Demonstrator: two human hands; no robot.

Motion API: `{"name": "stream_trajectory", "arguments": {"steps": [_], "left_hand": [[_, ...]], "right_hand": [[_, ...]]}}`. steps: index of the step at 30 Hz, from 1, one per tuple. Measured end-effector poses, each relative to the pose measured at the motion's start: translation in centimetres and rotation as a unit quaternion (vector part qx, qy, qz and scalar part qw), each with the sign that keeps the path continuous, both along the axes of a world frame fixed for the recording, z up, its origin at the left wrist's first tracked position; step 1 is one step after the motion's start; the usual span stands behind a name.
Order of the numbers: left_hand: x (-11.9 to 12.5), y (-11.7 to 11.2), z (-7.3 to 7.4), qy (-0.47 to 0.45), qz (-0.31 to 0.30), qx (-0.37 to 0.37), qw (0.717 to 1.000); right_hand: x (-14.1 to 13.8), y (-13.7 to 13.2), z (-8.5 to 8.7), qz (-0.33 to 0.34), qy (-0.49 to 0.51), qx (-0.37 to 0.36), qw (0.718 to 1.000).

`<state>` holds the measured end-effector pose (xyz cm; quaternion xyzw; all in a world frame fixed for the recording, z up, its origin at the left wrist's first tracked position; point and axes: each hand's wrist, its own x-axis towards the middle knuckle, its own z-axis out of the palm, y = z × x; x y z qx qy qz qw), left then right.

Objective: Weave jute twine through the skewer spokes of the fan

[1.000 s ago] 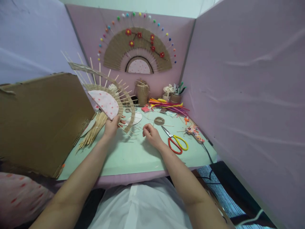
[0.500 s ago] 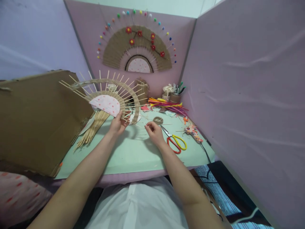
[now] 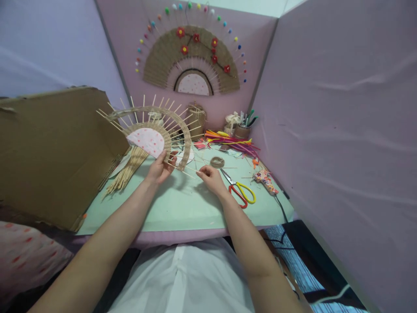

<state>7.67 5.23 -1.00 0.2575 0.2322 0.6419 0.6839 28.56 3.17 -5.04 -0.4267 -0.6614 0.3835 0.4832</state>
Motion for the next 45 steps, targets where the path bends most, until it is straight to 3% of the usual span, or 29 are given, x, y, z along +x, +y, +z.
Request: {"name": "stream_trajectory", "arguments": {"steps": [6,12,23,30,38,45], "left_hand": [[0.7,-0.1,-0.2,-0.008,0.012,-0.004,1.000],[0.4,0.2,-0.7,0.027,0.008,0.014,1.000],[0.0,0.8,-1.2,0.128,0.071,0.060,0.987],[1.3,0.5,-1.4,0.149,0.094,0.105,0.979],[4.2,0.2,-0.8,0.078,0.089,0.081,0.990],[6.6,1.3,1.1,-0.095,0.086,0.013,0.992]], "right_hand": [[-0.5,-0.6,0.4,0.063,-0.050,-0.005,0.997],[0.0,-0.6,0.5,0.065,-0.071,-0.014,0.995],[0.3,-0.8,0.8,0.006,-0.065,-0.055,0.996],[-0.6,-1.4,1.0,0.054,-0.037,-0.063,0.996],[-2.3,-2.1,0.7,0.084,-0.038,0.061,0.994],[-1.6,-2.2,1.3,0.041,-0.010,0.067,0.997]]}}
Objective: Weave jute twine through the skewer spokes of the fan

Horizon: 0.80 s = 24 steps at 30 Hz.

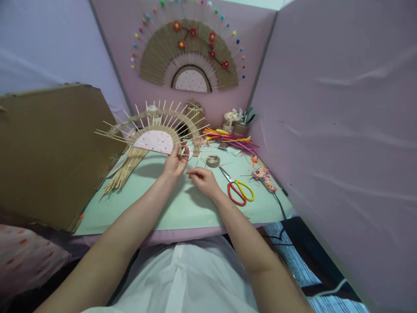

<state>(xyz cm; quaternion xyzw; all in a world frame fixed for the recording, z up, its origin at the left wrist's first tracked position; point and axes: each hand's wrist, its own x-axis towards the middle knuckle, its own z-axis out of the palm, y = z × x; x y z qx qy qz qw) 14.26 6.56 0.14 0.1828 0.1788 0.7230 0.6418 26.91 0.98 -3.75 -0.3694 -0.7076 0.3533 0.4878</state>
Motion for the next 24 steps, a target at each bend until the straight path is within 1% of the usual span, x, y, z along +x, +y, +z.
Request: {"name": "stream_trajectory", "arguments": {"steps": [2,4,6,10,12,15,17,20,22,24], "left_hand": [[0.1,0.2,0.0,-0.036,-0.013,-0.012,0.999],[-0.1,0.3,-0.2,-0.048,-0.026,-0.023,0.998],[-0.6,0.2,-0.4,-0.034,-0.044,-0.030,0.998],[-1.6,-0.3,-0.9,0.034,-0.077,-0.050,0.995],[-1.7,-0.8,-1.1,0.048,-0.091,-0.047,0.994],[-1.4,-1.5,-1.4,0.043,-0.126,-0.026,0.991],[-1.0,-1.8,-1.5,0.034,-0.152,-0.020,0.988],[-0.3,-2.1,-2.0,0.031,-0.206,-0.025,0.978],[0.0,-2.1,-2.3,0.043,-0.242,-0.028,0.969],[0.1,-2.1,-2.6,0.063,-0.263,-0.025,0.962]], "right_hand": [[0.2,-0.1,0.2,-0.011,0.006,-0.007,1.000],[0.5,-0.3,0.2,-0.009,0.020,-0.015,1.000],[0.7,-0.5,0.0,0.007,0.046,-0.023,0.999],[0.7,-0.5,-0.7,0.050,0.077,-0.056,0.994],[0.6,-0.3,-0.9,0.037,0.068,-0.069,0.995],[0.6,-0.1,-1.0,0.002,0.045,-0.064,0.997],[0.8,0.0,-0.8,-0.004,0.027,-0.053,0.998],[0.9,0.0,-0.8,-0.009,0.002,-0.031,0.999],[0.9,0.1,-0.9,-0.015,-0.010,-0.024,1.000],[0.9,0.1,-1.0,-0.023,-0.026,-0.023,0.999]]}}
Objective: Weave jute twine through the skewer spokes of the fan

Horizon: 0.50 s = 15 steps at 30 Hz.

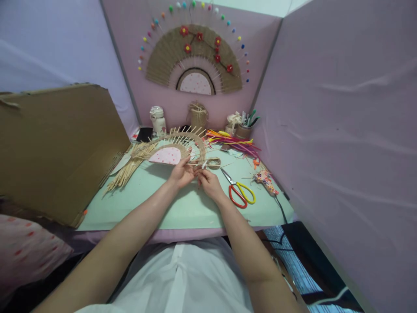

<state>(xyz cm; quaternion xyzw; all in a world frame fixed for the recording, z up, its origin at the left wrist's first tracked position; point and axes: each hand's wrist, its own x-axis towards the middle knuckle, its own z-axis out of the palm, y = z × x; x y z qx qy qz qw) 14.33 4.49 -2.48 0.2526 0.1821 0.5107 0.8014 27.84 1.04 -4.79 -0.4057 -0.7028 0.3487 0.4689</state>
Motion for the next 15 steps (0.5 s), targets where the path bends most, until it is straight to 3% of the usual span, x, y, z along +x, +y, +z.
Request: {"name": "stream_trajectory", "arguments": {"steps": [7,10,13,15], "left_hand": [[-0.5,0.1,-0.2,0.037,-0.033,0.028,0.998],[-0.5,-0.2,0.2,0.033,-0.021,0.035,0.999],[-0.5,-0.5,0.5,0.047,-0.020,0.044,0.998],[-0.3,-0.7,0.6,0.060,-0.021,0.048,0.997]], "right_hand": [[1.0,0.2,0.0,0.010,-0.022,-0.019,1.000],[1.8,0.8,0.0,-0.047,-0.005,-0.010,0.999],[2.6,1.7,-0.3,-0.133,0.106,-0.016,0.985],[3.0,2.1,-0.4,-0.141,0.221,-0.047,0.964]]}}
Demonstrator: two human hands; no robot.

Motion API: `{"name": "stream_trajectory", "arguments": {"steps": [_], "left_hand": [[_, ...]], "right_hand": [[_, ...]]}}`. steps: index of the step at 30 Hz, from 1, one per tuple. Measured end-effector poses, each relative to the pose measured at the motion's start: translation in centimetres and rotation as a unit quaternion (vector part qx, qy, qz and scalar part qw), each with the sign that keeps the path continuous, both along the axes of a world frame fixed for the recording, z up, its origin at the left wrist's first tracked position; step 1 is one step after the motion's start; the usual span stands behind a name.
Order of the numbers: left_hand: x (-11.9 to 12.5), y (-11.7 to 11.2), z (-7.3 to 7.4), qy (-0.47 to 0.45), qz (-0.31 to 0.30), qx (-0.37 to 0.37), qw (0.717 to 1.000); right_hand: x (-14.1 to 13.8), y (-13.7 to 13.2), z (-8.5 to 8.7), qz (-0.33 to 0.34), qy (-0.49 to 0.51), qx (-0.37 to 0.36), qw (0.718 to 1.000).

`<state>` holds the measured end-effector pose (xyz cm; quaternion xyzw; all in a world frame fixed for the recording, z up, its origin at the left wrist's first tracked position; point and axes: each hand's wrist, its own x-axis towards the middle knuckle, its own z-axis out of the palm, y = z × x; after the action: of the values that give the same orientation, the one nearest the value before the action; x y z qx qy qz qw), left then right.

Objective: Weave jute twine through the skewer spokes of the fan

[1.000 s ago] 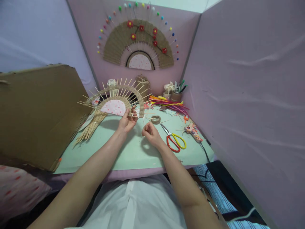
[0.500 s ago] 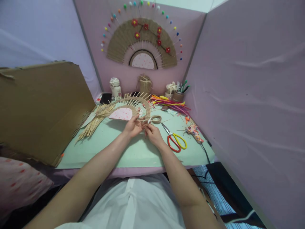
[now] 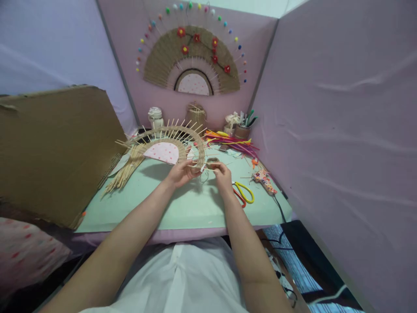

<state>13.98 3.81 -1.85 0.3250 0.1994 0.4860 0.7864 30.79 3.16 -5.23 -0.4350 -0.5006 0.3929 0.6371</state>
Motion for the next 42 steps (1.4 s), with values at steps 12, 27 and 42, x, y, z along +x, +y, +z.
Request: {"name": "stream_trajectory", "arguments": {"steps": [12,27,42], "left_hand": [[0.3,-0.3,-0.5,0.074,-0.081,0.013,0.994],[0.1,-0.1,-0.9,0.058,-0.095,0.044,0.993],[-0.2,0.2,-0.3,0.022,-0.021,0.041,0.999]], "right_hand": [[0.1,-0.9,1.3,0.242,0.237,-0.105,0.935],[0.5,-1.0,1.2,0.276,0.210,-0.119,0.930],[-0.7,-1.8,0.8,0.171,0.231,-0.102,0.952]]}}
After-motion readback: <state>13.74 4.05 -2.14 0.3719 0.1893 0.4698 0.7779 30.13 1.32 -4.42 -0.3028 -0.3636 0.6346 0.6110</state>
